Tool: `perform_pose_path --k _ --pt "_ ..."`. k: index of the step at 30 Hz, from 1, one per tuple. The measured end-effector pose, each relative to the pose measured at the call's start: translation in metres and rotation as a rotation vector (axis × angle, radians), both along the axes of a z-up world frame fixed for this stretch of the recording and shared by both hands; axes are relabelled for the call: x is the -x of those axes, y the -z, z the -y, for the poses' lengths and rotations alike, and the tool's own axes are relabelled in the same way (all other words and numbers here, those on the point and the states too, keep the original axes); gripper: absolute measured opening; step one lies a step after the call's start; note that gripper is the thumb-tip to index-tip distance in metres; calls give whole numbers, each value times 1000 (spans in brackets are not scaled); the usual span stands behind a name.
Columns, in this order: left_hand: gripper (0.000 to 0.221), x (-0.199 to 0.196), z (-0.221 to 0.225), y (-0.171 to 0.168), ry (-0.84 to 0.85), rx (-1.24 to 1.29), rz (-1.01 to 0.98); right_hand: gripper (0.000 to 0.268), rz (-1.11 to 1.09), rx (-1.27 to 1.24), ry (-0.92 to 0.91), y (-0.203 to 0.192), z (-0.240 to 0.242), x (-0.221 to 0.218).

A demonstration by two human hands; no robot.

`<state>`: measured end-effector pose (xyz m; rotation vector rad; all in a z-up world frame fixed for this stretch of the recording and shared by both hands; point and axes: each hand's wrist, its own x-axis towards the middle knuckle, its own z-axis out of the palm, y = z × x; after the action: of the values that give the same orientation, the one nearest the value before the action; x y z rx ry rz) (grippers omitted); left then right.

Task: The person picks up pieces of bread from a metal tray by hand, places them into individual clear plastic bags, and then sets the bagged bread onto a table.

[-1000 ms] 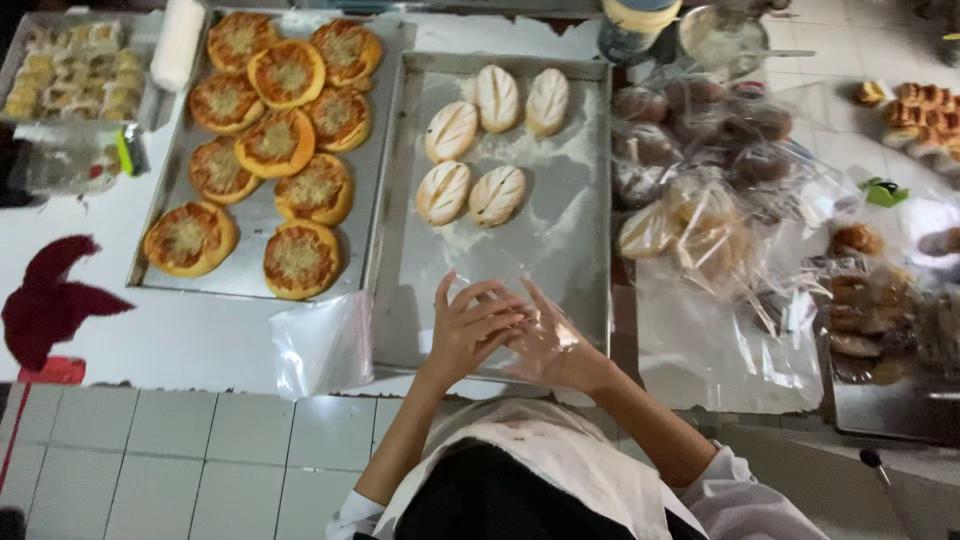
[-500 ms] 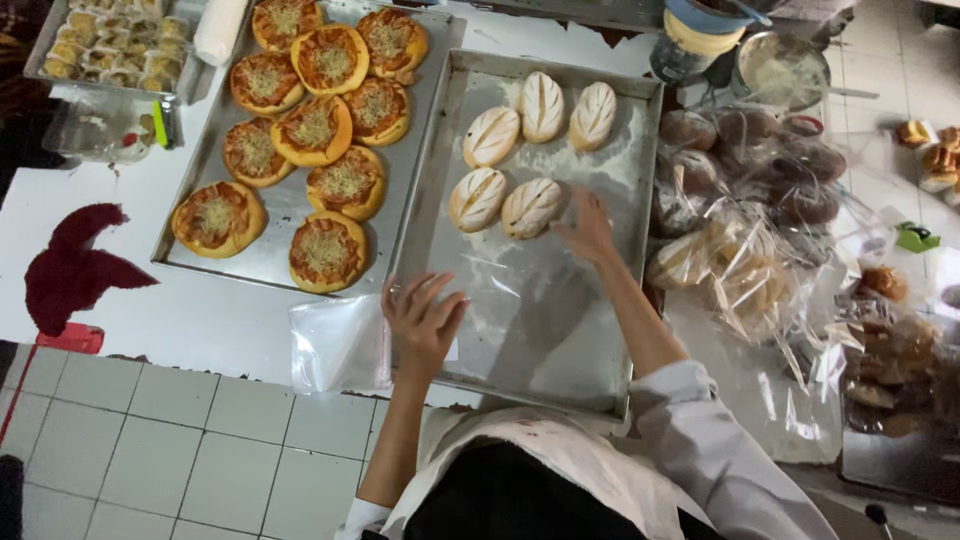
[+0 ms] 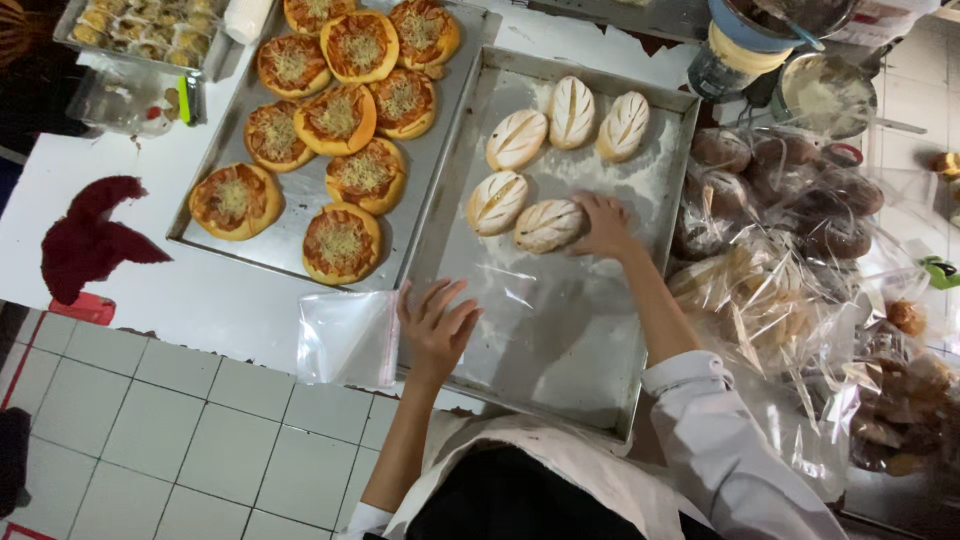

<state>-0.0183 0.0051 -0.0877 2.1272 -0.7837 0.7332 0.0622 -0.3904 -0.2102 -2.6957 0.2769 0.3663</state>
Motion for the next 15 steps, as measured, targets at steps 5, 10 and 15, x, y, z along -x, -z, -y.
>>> perform_pose_path --k 5,10,15 --pt "22 -1 2 4 -23 -1 -40 113 113 -115 49 6 -12 18" --pt "16 0 -3 1 -73 21 -139 98 367 -483 85 11 -27 31" --pt "11 -1 -7 2 -104 51 -191 97 452 -1256 185 28 -55 40"
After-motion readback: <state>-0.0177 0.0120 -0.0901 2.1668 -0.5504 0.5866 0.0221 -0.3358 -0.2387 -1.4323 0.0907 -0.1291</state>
